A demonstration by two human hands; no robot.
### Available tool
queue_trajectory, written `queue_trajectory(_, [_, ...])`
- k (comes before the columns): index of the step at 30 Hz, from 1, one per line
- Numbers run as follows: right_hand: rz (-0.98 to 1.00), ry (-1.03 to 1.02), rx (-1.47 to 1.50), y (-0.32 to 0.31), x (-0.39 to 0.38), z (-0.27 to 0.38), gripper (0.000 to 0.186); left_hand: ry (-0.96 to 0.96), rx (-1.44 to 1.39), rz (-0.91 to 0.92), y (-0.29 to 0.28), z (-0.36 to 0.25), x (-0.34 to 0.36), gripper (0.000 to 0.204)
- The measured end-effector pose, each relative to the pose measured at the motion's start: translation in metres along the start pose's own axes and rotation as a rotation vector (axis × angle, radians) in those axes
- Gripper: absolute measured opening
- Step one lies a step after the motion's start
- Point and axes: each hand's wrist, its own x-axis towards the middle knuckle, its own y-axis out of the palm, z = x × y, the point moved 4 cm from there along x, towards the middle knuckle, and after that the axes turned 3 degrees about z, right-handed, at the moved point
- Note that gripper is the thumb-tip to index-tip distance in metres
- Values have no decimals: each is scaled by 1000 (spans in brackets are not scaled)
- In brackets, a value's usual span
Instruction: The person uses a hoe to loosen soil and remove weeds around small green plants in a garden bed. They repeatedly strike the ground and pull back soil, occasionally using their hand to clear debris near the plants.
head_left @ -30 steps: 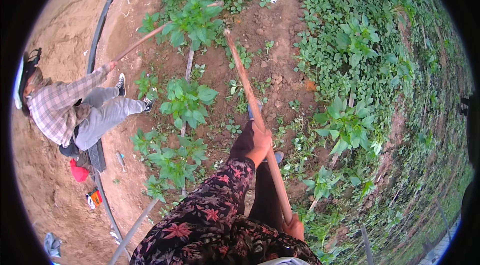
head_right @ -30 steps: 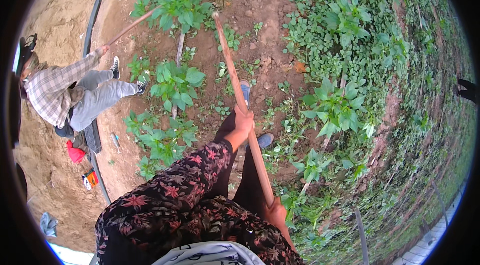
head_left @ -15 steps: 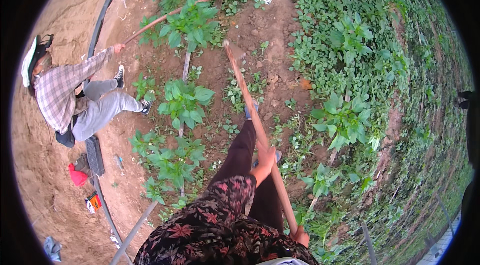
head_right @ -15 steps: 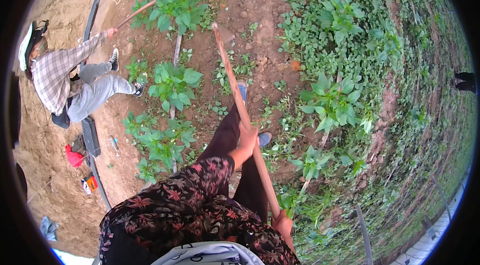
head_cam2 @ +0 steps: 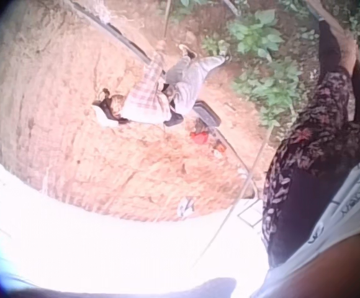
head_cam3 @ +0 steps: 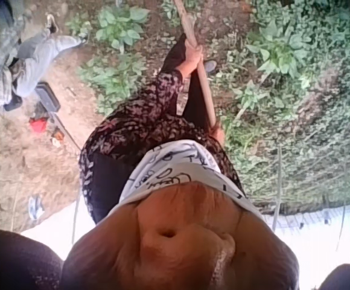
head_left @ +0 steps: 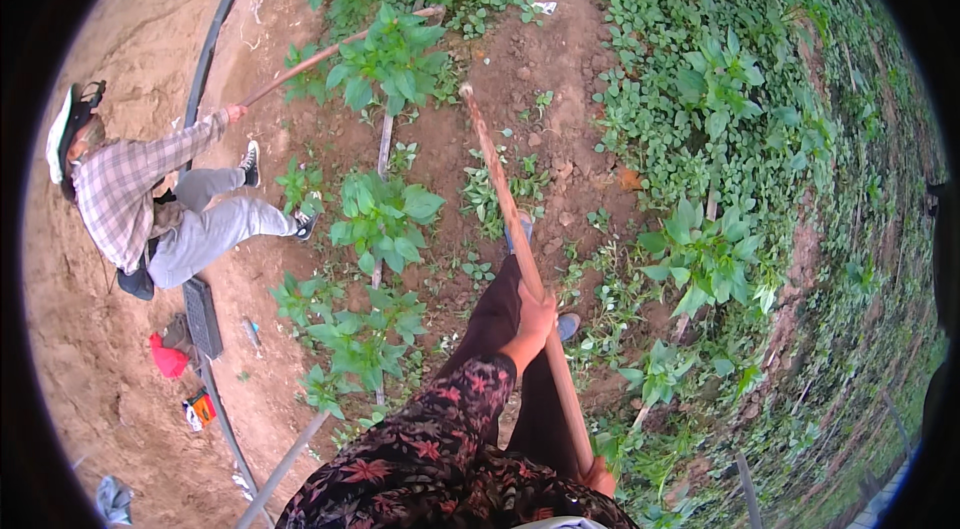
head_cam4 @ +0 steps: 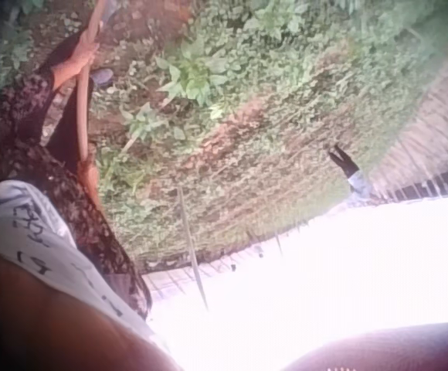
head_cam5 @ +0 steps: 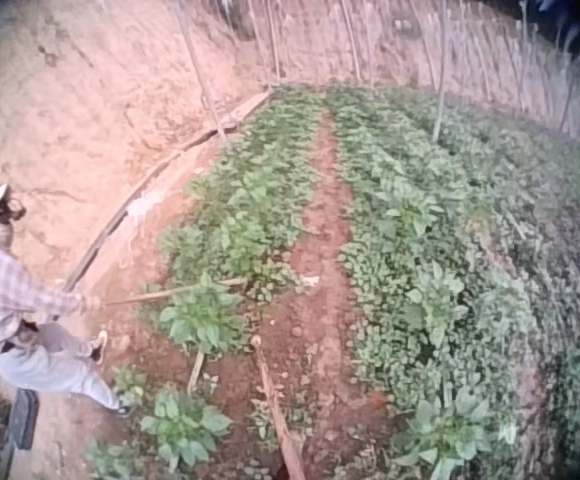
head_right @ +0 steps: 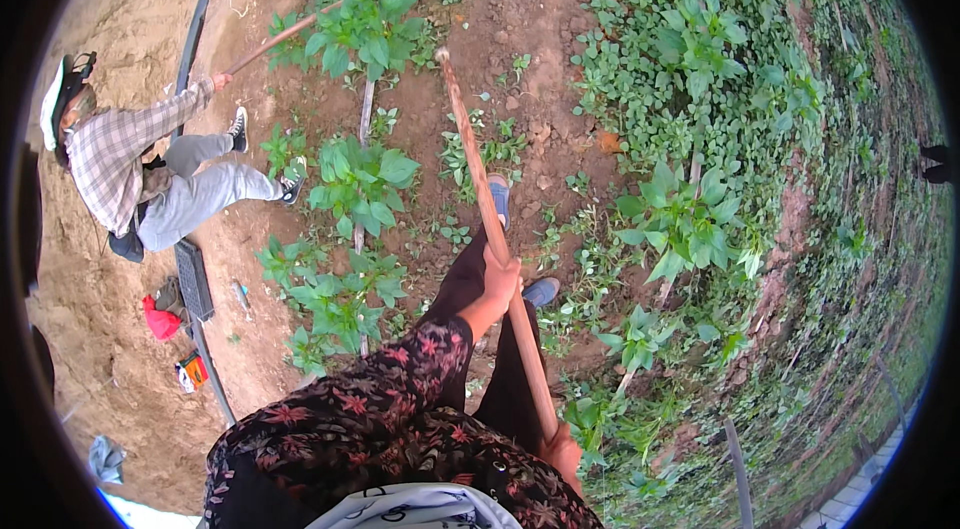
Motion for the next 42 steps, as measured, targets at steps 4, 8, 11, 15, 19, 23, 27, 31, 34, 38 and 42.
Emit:
queue_trajectory(4, [-19,-43,19,8,8,14,37,3,-78,9,-17,-4,16,69])
queue_trajectory(8, [-123,-204,-4,0,74,61,38,113,-159,8,-12,-58,88,58])
queue_trajectory(11, [-142,-249,48,-27,124,120,35,205,-110,-27,-17,-107,146,45])
queue_trajectory(15, [-152,-300,41,-26,164,168,36,191,-120,-41,-29,-139,197,53])
queue_trajectory(19, [-147,-328,62,-20,186,184,35,237,-41,-85,-37,-141,218,33])
queue_trajectory(23, [-94,-293,71,-4,183,173,35,187,28,-134,-50,-113,218,46])
queue_trajectory(27, [-28,-257,54,12,162,146,35,111,22,-143,-54,-80,193,61])
queue_trajectory(31, [-34,-251,58,6,143,141,36,116,81,-140,-54,-83,177,61])
queue_trajectory(34, [-48,-251,64,7,127,128,37,162,23,-82,-44,-85,157,61])
queue_trajectory(38, [-24,-191,27,0,98,102,39,99,-4,-66,-41,-66,126,62])
queue_trajectory(42, [3,-117,34,25,66,71,40,44,3,-69,-46,-37,86,64])
